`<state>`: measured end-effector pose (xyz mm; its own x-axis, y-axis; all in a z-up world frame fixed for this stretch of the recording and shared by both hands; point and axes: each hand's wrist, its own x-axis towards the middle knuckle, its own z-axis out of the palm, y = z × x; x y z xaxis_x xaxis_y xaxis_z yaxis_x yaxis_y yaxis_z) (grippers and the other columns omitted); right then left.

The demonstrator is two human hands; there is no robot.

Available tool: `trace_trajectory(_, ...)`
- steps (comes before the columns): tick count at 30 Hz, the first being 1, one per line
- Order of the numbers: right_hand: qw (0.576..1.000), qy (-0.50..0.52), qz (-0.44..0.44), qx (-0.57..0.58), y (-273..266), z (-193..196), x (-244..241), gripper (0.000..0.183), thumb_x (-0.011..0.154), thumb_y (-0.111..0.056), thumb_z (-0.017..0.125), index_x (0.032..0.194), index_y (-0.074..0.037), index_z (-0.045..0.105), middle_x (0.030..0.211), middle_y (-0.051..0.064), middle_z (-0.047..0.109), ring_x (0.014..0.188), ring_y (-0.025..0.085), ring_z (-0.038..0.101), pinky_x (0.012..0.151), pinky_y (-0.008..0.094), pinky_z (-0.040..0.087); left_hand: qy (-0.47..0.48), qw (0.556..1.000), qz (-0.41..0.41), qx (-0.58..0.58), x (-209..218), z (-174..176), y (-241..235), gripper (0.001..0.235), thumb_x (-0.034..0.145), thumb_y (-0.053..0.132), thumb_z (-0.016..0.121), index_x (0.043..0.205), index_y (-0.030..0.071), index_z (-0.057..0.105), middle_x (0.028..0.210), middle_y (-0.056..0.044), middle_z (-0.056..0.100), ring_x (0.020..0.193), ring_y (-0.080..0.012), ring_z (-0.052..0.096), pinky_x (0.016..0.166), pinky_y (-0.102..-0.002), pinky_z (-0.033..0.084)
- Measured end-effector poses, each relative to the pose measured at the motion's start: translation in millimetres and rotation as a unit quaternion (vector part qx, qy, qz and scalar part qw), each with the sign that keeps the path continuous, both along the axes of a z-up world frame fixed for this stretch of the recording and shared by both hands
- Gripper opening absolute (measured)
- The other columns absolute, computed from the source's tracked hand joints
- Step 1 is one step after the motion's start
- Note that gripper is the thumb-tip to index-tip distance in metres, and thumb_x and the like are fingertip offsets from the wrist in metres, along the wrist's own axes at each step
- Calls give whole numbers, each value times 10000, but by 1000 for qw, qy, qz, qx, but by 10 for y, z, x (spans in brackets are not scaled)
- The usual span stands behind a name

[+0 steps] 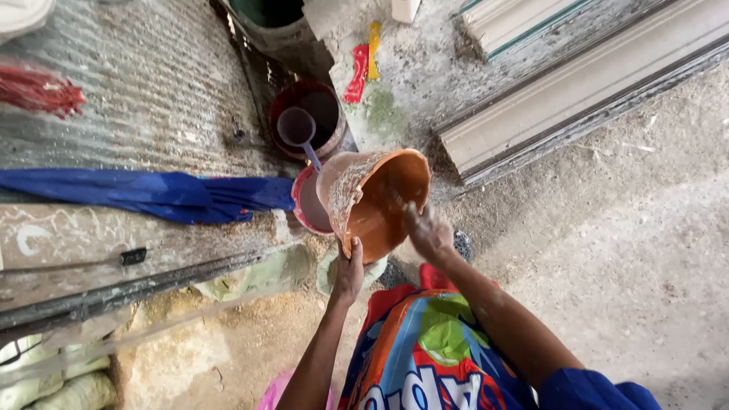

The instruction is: Mixing plaster in a small bucket using a hand tool to prepare a new batch.

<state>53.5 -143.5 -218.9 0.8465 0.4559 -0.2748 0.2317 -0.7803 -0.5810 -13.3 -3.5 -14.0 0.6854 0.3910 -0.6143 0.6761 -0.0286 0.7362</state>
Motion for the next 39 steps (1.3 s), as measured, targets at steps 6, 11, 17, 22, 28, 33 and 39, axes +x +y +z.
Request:
trace_trajectory(6, 922, 272, 105, 253, 178, 275, 153, 298, 1071, -240, 517, 939, -17, 665, 686, 117, 647, 562, 207, 663, 504, 330, 544, -59, 990, 65, -112, -45, -470, 165, 897, 1011, 553, 457, 1619, 198, -98, 1580, -404, 73, 1279, -557, 476, 1013, -479, 539)
trace_trajectory(11, 990, 32, 16, -136, 127, 768, 291, 487, 990, -100, 442, 1477, -112, 459, 1184, 240, 606, 842, 294, 644, 562, 361, 516, -45, 993, 37, -98, -25, -541, 180, 896, 1009, 563, 469, 1614, 224, -100, 1572, -409, 107, 1234, -560, 503, 982, -462, 564)
trace_trajectory(17, 987, 38, 150, 31, -94, 1856, 233, 265, 1027, -311, 518, 1124, -184, 730, 864, 105, 738, 712, 268, 719, 604, 394, 586, -37, 998, 34, -44, 73, -26, 167, 837, 1012, 520, 405, 1603, 203, -95, 1514, -441, 231, 1192, -607, 517, 906, -512, 595)
trace_trajectory(22, 983, -14, -51, -174, -739, 493, 404, 336, 1030, -569, 367, 1303, -443, 518, 1056, 24, 543, 880, 223, 609, 650, 354, 498, -29, 997, -34, 62, 147, -216, 277, 870, 1014, 589, 368, 1601, 162, -112, 1330, -446, 450, 1029, -550, 643, 781, -514, 652)
trace_trajectory(28, 993, -121, 15, -1, -744, 184, 111, 267, 957, -356, 621, 1078, -141, 723, 835, 190, 687, 718, 388, 690, 568, 477, 539, 15, 963, -159, 217, 219, -115, 171, 792, 1030, 460, 355, 1605, 137, -85, 1092, -400, 651, 994, -550, 671, 812, -636, 562)
trace_trajectory(33, 977, -108, -12, -184, -932, 273, 236, 445, 1088, -415, 418, 1505, -263, 449, 1024, 64, 576, 780, 198, 627, 495, 282, 515, 25, 966, -161, 199, 300, 10, 144, 820, 1022, 536, 334, 1614, 154, -84, 1043, -387, 662, 1005, -519, 683, 822, -572, 567)
trace_trajectory(39, 990, -38, -44, -131, -1100, -5, 258, 333, 1014, -539, 552, 1327, -426, 539, 1083, -6, 576, 863, 234, 664, 611, 328, 540, 39, 951, -186, 244, 352, 149, 75, 799, 1037, 467, 326, 1603, 98, -100, 1040, -400, 658, 1024, -516, 677, 902, -584, 535)
